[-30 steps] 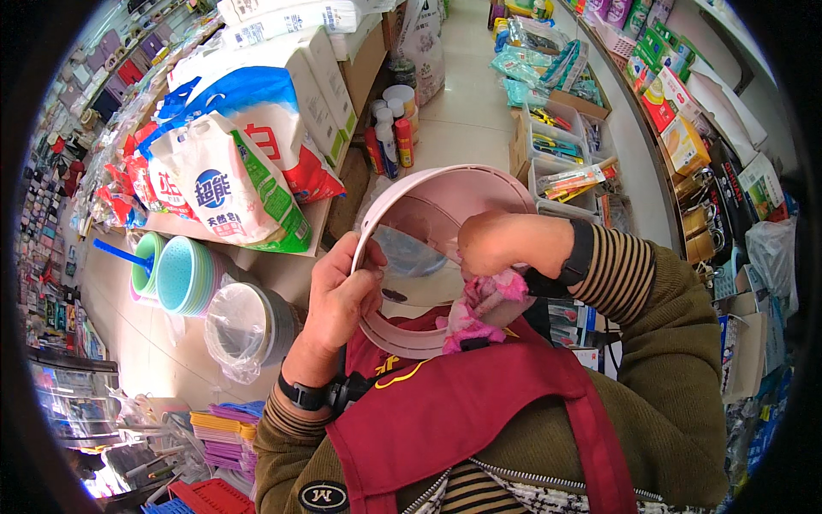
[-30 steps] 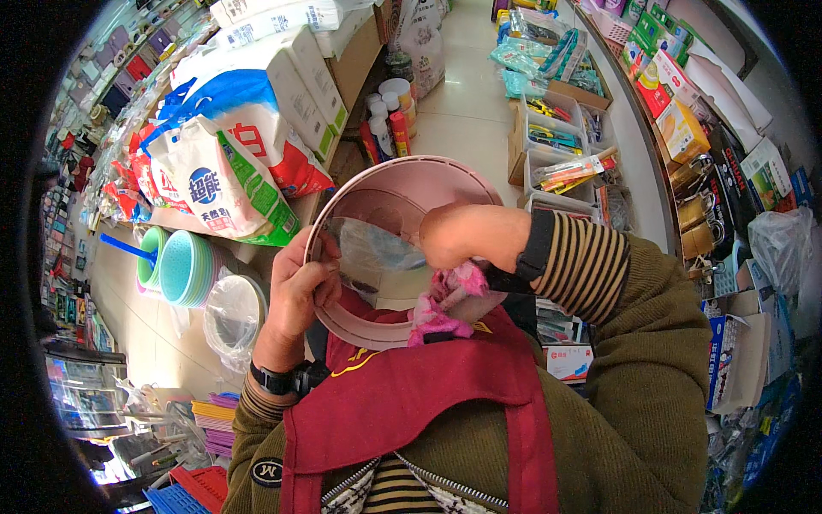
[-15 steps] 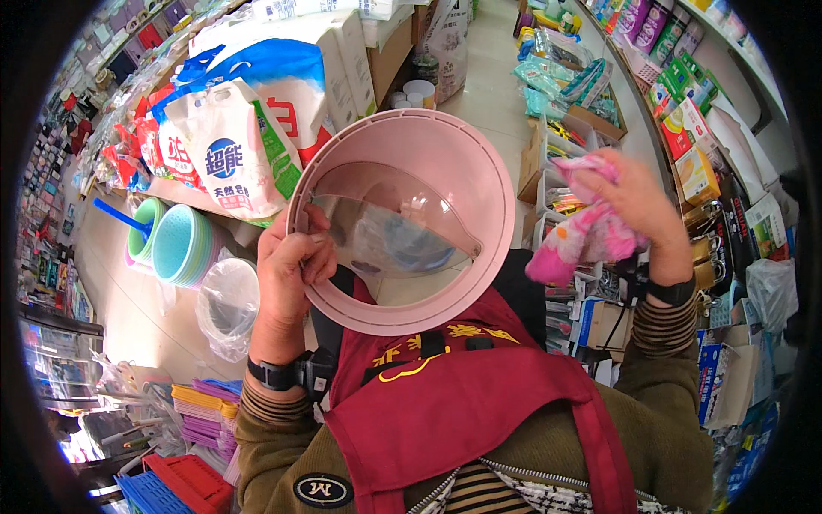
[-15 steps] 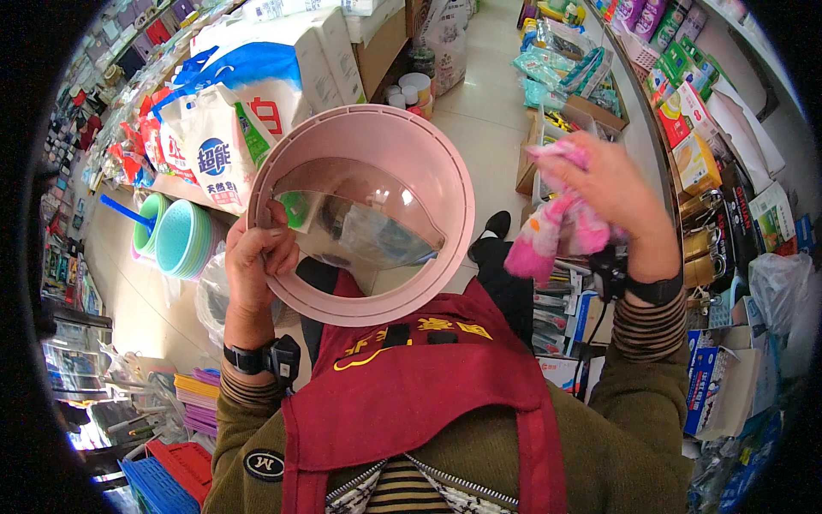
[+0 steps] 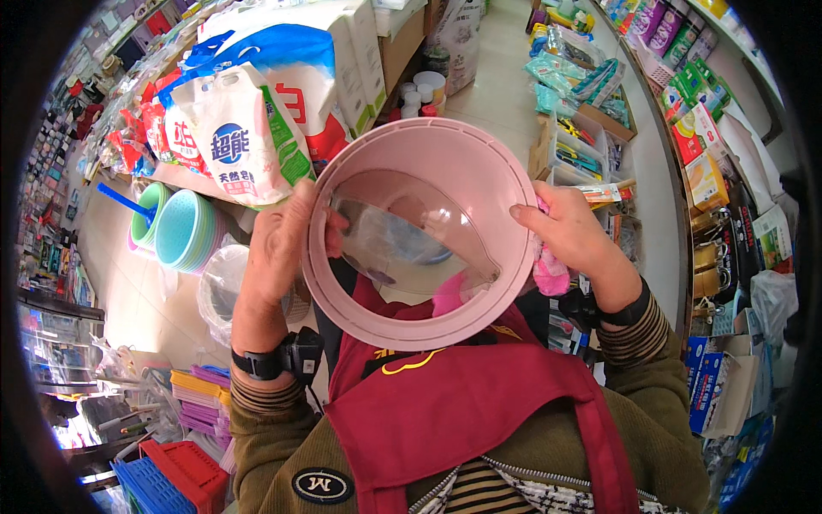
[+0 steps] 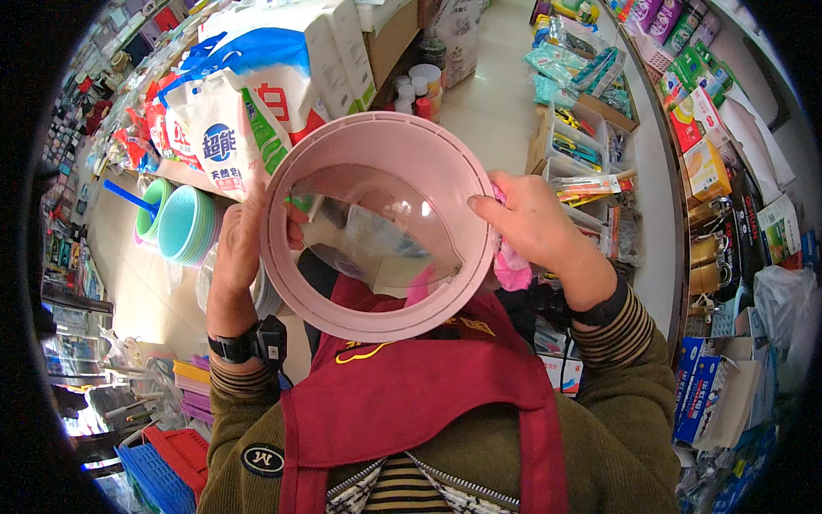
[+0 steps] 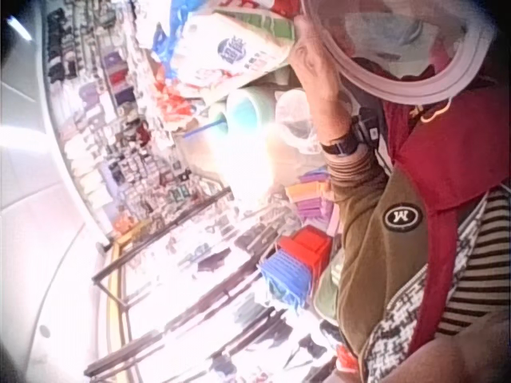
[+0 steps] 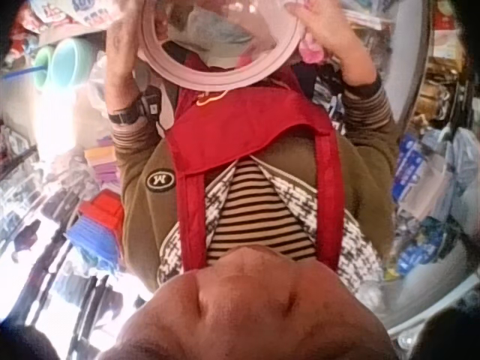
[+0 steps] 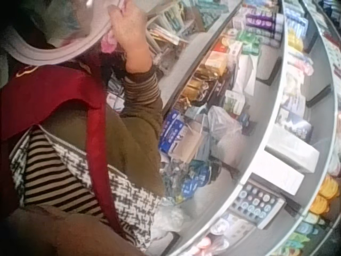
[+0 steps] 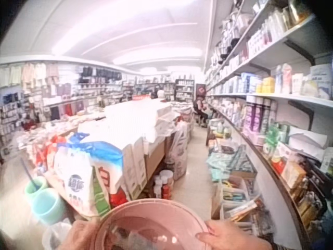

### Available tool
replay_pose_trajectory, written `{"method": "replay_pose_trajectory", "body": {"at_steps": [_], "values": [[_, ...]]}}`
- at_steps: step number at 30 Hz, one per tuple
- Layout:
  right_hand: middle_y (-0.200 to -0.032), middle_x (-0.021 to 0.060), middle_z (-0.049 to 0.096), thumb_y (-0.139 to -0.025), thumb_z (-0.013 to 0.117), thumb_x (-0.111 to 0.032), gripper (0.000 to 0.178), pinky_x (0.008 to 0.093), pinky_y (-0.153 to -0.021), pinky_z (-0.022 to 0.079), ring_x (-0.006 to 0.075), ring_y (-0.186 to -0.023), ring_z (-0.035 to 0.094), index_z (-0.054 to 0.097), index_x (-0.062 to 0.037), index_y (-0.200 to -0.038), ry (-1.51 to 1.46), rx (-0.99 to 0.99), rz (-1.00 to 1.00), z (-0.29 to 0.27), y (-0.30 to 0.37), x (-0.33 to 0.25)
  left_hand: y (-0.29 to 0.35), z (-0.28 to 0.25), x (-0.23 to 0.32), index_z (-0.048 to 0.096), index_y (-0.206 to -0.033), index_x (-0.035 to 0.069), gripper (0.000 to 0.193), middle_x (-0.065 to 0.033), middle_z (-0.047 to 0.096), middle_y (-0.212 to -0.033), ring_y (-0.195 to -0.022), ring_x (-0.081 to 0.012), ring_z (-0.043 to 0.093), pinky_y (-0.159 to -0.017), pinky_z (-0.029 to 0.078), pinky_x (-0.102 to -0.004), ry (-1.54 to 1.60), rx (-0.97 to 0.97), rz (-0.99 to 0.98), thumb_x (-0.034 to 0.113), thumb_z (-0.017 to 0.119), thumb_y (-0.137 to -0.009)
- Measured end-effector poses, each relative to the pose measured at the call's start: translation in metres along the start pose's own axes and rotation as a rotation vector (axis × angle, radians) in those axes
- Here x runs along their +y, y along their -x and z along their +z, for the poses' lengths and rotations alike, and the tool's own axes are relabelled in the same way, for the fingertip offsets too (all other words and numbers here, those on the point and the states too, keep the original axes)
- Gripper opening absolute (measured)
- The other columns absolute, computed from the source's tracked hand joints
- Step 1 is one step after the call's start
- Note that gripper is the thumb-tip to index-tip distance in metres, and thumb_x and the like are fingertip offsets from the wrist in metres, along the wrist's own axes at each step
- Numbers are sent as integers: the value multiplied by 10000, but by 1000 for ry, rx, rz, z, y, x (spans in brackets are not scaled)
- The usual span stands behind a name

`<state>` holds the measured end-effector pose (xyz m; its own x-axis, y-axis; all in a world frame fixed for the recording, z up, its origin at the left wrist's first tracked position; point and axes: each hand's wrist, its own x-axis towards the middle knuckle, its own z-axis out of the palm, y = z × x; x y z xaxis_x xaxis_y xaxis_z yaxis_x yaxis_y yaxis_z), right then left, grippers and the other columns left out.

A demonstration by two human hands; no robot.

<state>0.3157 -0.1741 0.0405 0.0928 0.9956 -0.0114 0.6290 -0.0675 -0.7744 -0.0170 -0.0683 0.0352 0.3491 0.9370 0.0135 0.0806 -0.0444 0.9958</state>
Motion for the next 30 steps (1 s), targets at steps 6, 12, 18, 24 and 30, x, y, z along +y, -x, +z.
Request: {"method": "replay_pose_trajectory", "body": {"at_steps": [6, 12, 18, 24, 30], "values": [[-855, 232, 700, -923, 631, -188, 307, 358, -706, 527, 243, -758, 704, 662, 54, -1108, -42, 114, -64, 2, 11, -23, -15, -38, -21, 650, -795, -15, 540, -94, 668, -710, -606, -159, 638, -573, 510, -265, -60, 179, -51, 451, 506, -1024], [-893, 248, 690, -921, 637, -136, 253, 365, -723, 524, 305, -799, 703, 662, 50, -1091, -31, 229, -136, 4, 9, -29, 2, -21, -68, 538, -1371, -35, 509, -182, 681, -1158, -892, -241, 706, -850, 603, -348, 271, -247, -50, 187, 666, -932], [-915, 235, 700, -919, 637, -118, 262, 361, -750, 526, 308, -813, 701, 654, 58, -1112, -71, 239, -150, 8, 11, -37, 5, -8, -86, 495, -1414, -58, 448, -181, 670, -1208, -958, -201, 705, -860, 599, -308, 314, -241, -119, 118, 580, -1011], [-935, 221, 709, -922, 632, -113, 285, 351, -764, 531, 251, -828, 703, 645, 69, -1141, -24, 207, -213, 4, 17, -46, 4, 5, -85, 499, -1422, -32, 396, -171, 671, -1219, -995, -191, 699, -900, 585, -291, 370, -225, -94, 94, 505, -1047], [-910, 197, 713, -926, 629, -131, 293, 330, -745, 533, 209, -805, 696, 644, 74, -1134, -116, 149, -150, 6, 15, -39, 7, 16, -75, 515, -1404, -39, 378, -176, 674, -1199, -1017, -218, 695, -917, 587, -316, 341, -172, -129, 91, 484, -1051]]}}
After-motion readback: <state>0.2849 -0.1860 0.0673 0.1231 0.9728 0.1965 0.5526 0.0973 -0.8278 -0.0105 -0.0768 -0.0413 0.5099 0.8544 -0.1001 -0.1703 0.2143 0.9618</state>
